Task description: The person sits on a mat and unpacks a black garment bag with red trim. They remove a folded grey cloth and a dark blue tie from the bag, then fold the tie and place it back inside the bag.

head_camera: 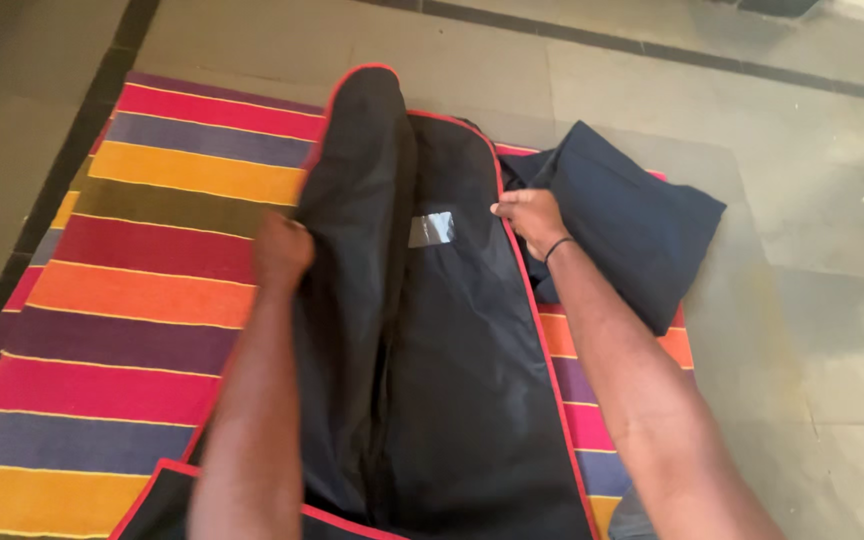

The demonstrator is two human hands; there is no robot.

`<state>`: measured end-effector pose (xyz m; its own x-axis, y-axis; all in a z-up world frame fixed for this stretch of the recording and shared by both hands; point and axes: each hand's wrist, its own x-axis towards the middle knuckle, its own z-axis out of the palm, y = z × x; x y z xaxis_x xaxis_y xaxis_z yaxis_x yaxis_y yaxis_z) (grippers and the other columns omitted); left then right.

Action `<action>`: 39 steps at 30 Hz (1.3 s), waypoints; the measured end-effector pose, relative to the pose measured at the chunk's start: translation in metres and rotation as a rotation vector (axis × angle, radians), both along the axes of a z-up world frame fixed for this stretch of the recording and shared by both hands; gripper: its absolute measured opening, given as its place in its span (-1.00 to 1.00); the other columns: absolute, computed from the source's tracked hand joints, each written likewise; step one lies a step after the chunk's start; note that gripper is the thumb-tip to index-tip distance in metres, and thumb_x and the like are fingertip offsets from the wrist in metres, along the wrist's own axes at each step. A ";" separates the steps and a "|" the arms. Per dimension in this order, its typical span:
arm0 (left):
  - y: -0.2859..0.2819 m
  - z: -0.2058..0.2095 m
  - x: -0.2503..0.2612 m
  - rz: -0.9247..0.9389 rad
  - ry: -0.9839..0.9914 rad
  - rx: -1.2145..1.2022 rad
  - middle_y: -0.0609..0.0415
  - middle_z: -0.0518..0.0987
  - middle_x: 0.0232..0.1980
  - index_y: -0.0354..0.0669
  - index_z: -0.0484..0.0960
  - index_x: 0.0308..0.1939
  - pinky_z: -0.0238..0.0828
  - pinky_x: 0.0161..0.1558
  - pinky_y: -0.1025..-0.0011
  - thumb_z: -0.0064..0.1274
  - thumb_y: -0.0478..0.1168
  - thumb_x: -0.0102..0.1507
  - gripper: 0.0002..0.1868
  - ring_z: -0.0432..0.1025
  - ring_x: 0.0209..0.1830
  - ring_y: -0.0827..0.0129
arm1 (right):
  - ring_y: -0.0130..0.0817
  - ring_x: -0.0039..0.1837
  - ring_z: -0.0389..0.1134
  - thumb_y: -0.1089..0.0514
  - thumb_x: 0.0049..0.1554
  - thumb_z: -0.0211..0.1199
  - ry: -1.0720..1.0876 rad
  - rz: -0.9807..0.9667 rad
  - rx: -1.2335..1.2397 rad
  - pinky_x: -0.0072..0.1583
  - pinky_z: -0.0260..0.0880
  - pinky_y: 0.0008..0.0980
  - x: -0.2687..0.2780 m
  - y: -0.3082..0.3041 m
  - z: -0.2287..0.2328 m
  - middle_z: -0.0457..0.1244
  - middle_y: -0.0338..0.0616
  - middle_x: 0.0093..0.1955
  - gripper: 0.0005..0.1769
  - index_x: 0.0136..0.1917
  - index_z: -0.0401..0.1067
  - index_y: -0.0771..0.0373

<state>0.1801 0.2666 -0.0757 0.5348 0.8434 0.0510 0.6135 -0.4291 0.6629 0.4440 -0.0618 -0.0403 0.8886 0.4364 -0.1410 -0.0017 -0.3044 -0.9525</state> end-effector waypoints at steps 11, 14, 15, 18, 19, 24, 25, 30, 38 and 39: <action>0.099 0.004 -0.170 0.186 -0.054 0.077 -0.47 0.50 0.16 -0.41 0.31 0.28 0.37 0.07 -0.04 0.27 0.11 0.35 -0.27 0.41 0.14 -0.30 | -0.29 0.08 0.50 0.40 0.04 0.32 -0.784 -0.275 -0.166 0.17 0.48 -0.37 0.006 -0.067 0.049 0.40 -0.02 0.07 -0.60 0.18 0.57 0.30; 0.066 -0.010 -0.217 0.055 0.078 -0.015 -0.44 0.59 0.09 -0.44 0.40 0.32 0.43 0.14 0.04 0.32 0.14 0.21 -0.15 0.49 0.16 -0.19 | -0.13 0.05 0.36 0.35 0.03 0.37 -0.871 -0.143 -0.172 0.04 0.43 -0.26 -0.056 -0.101 0.054 0.28 0.11 0.16 -0.52 0.25 0.49 0.34; 0.051 -0.009 -0.233 0.053 0.144 -0.045 -0.40 0.61 0.10 -0.42 0.46 0.29 0.44 0.14 0.05 0.34 0.15 0.18 -0.17 0.50 0.15 -0.16 | -0.12 0.06 0.35 0.33 0.07 0.37 -0.919 -0.047 -0.202 0.07 0.42 -0.24 -0.082 -0.116 0.055 0.29 0.09 0.19 -0.53 0.27 0.47 0.32; -0.005 0.006 -0.274 0.000 0.180 -0.148 -0.32 0.64 0.09 -0.41 0.53 0.23 0.46 0.12 0.09 0.40 0.10 0.06 -0.16 0.54 0.11 -0.08 | -0.05 0.06 0.34 0.22 0.08 0.33 -0.835 0.154 -0.220 0.13 0.39 -0.20 -0.158 -0.165 0.045 0.27 0.10 0.14 -0.50 0.30 0.45 0.32; -0.022 0.013 -0.286 -0.027 0.165 -0.185 -0.30 0.64 0.08 -0.43 0.53 0.22 0.47 0.11 0.11 0.42 0.07 0.01 -0.14 0.55 0.09 -0.05 | 0.03 0.10 0.31 0.15 0.06 0.36 -0.837 0.177 -0.299 0.14 0.35 -0.13 -0.181 -0.181 0.041 0.26 0.12 0.10 -0.44 0.31 0.44 0.35; -0.081 0.032 -0.332 -0.075 0.349 -0.180 -0.35 0.48 0.25 -0.08 0.45 0.40 0.44 0.17 0.08 0.40 0.00 -0.04 -0.08 0.48 0.17 -0.14 | 0.03 0.14 0.33 -0.13 -0.01 0.46 -0.776 0.352 -0.492 0.21 0.34 -0.09 -0.275 -0.235 0.040 0.30 0.03 0.02 -0.45 0.15 0.48 0.18; -0.088 0.030 -0.337 -0.074 0.422 -0.151 -0.37 0.40 0.31 0.03 0.42 0.46 0.41 0.19 0.06 0.40 -0.02 -0.04 -0.04 0.42 0.19 -0.20 | -0.01 0.14 0.35 -0.18 -0.01 0.48 -0.738 0.412 -0.504 0.21 0.36 -0.11 -0.291 -0.241 0.045 0.32 -0.01 0.01 -0.49 0.09 0.49 0.12; -0.110 0.042 -0.350 -0.217 0.620 -0.127 -0.21 0.44 0.36 0.10 0.71 0.18 0.41 0.28 0.12 0.32 0.16 0.04 -0.36 0.43 0.28 -0.07 | 0.12 0.18 0.34 -0.07 -0.10 0.50 -0.438 0.882 -0.539 0.12 0.36 -0.03 -0.356 -0.253 0.050 0.32 0.08 0.12 -0.24 0.30 0.43 0.25; -0.155 0.067 -0.377 -0.276 0.432 -0.125 -0.14 0.73 -0.07 -0.09 0.82 -0.10 0.51 0.10 0.20 0.33 0.06 0.07 -0.58 0.61 -0.01 0.04 | -0.45 -0.31 0.31 0.18 0.03 0.35 -0.230 0.715 -0.331 -0.21 0.34 -0.35 -0.348 -0.266 0.090 0.32 -0.17 -0.40 -0.71 0.05 0.59 0.27; -0.155 0.067 -0.381 -0.262 0.433 -0.036 -0.14 0.74 -0.08 -0.07 0.84 -0.11 0.52 0.11 0.22 0.27 0.01 0.13 -0.65 0.62 -0.02 0.04 | -0.50 -0.32 0.26 0.20 0.04 0.36 -0.227 0.691 -0.301 -0.22 0.31 -0.37 -0.344 -0.273 0.109 0.29 -0.15 -0.41 -0.72 0.04 0.58 0.27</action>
